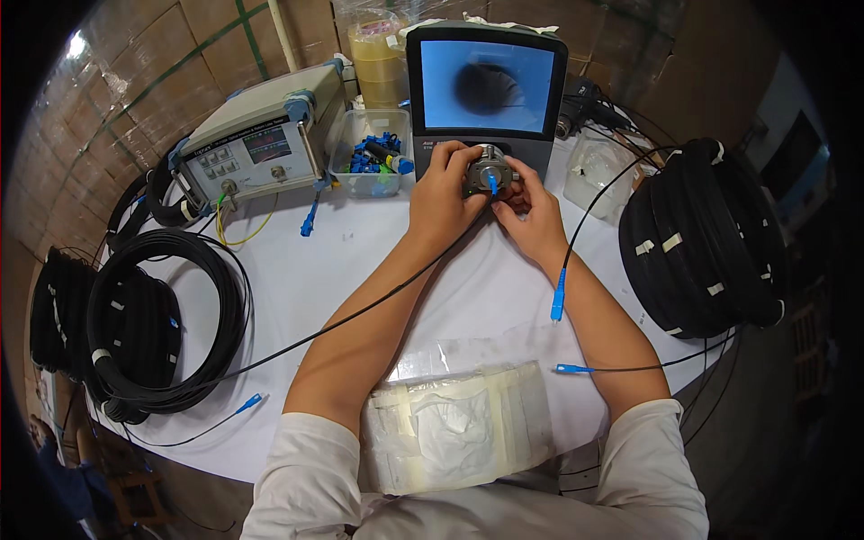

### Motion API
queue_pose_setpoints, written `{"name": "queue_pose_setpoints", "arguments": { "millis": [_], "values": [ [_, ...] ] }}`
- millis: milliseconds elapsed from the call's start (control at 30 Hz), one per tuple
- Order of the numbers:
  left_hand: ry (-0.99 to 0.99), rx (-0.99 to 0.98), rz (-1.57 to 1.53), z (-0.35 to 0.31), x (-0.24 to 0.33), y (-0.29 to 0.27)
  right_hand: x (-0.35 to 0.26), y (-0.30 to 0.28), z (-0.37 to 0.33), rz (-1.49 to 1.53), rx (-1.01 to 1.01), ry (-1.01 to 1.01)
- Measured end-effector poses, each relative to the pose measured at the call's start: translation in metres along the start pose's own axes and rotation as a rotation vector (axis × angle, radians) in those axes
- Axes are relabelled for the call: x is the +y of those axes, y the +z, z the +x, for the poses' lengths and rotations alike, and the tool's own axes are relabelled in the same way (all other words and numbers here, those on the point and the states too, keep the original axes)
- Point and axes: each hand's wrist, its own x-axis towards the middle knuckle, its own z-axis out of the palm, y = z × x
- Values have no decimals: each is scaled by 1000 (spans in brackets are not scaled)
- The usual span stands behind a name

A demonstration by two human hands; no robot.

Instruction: Inspecting the end-face of a fiber optic connector using a digital microscope and adjusting the focus.

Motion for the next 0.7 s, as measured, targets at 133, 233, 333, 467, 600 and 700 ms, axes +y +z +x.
{"name": "queue_pose_setpoints", "arguments": {
  "millis": [133, 233, 333, 467, 600, 700],
  "values": [
    [-9, 65, 39, -1, -2, 7, -3, 1, 1, -5, -34, -15],
    [-1, 104, 4, -3, -4, 10, -7, 2, 0, -3, -63, -28],
    [4, 75, -21, -3, 2, 7, -6, -1, -1, 7, -66, -29],
    [51, 38, -21, -1, -3, 1, -7, 0, 0, -23, -74, -21],
    [-5, 36, -5, -1, -1, 5, -7, 1, 0, -8, -80, -9],
    [-28, 71, 23, -1, -1, 8, -9, 1, 0, -3, -81, -22]
  ]
}}
